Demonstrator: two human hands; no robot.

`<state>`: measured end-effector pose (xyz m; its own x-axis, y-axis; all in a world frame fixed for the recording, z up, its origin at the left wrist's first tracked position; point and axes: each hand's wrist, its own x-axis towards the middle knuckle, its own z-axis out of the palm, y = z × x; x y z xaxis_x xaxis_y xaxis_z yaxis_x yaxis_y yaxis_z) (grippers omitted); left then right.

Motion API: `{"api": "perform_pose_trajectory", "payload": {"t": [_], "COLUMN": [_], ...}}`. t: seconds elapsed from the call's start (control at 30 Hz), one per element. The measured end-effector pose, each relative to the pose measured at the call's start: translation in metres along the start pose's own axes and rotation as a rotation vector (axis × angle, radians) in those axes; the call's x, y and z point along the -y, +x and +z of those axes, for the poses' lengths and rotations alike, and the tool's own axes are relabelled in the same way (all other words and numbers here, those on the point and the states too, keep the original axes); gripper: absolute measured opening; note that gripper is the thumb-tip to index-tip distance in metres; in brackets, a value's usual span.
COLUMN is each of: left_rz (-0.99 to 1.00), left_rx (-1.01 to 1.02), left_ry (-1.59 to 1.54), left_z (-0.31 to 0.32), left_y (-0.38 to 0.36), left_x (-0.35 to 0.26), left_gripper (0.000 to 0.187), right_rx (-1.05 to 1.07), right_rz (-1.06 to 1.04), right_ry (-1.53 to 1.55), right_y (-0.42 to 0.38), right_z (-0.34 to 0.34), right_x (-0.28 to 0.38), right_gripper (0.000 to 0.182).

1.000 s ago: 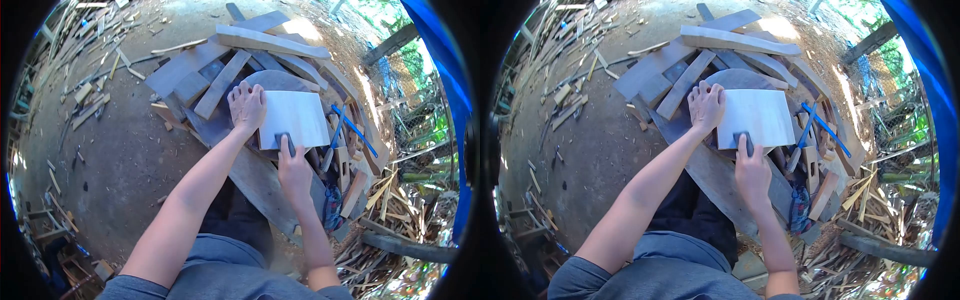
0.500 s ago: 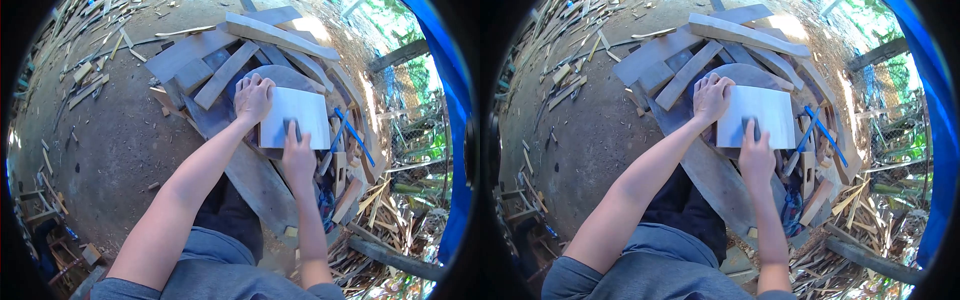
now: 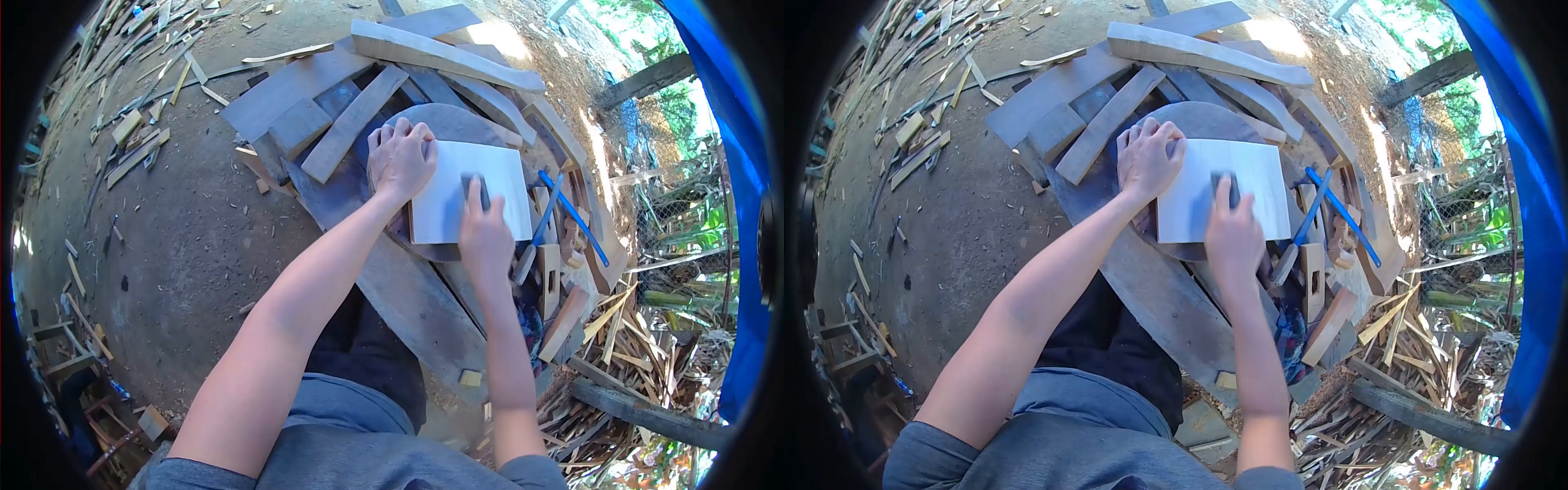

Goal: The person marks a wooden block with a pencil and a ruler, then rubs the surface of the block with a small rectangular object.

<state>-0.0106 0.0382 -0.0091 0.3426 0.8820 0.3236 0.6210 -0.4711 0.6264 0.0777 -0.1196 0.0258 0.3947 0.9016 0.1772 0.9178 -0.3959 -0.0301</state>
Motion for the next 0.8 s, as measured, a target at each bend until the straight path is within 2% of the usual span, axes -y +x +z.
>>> {"api": "perform_pose_trajectory", "payload": {"t": [0.13, 0.23, 0.3, 0.4, 0.6, 0.7, 0.8], "left_rz": [0.009, 0.029, 0.036, 0.055, 0.032, 0.045, 0.045], "left_rx": [-0.041, -0.032, -0.024, -0.040, -0.044, -0.051, -0.070], "left_ry": [0.002, 0.009, 0.022, 0.006, 0.026, 0.034, 0.028], "left_z": [0.004, 0.004, 0.002, 0.003, 0.005, 0.005, 0.006], "left_y": [-0.002, -0.003, -0.003, -0.005, -0.002, -0.003, -0.003], "left_x": [0.004, 0.001, 0.003, 0.003, 0.003, 0.001, 0.006], "left_gripper": [0.013, 0.013, 0.013, 0.012, 0.015, 0.018, 0.021], "right_rx": [0.009, 0.019, -0.051, -0.087, 0.043, 0.021, -0.055], "right_rz": [-0.055, 0.003, 0.011, 0.017, -0.035, -0.016, -0.006], "right_ry": [-0.021, -0.012, -0.031, -0.002, -0.025, 0.027, 0.027], "right_y": [-0.040, 0.015, 0.056, 0.063, -0.048, -0.015, 0.056], "right_z": [-0.010, 0.001, 0.017, 0.020, -0.013, -0.007, 0.017], "right_x": [-0.005, -0.002, -0.003, -0.001, 0.000, 0.003, 0.004], "right_gripper": [0.046, 0.046, 0.046, 0.047, 0.048, 0.047, 0.043]}}
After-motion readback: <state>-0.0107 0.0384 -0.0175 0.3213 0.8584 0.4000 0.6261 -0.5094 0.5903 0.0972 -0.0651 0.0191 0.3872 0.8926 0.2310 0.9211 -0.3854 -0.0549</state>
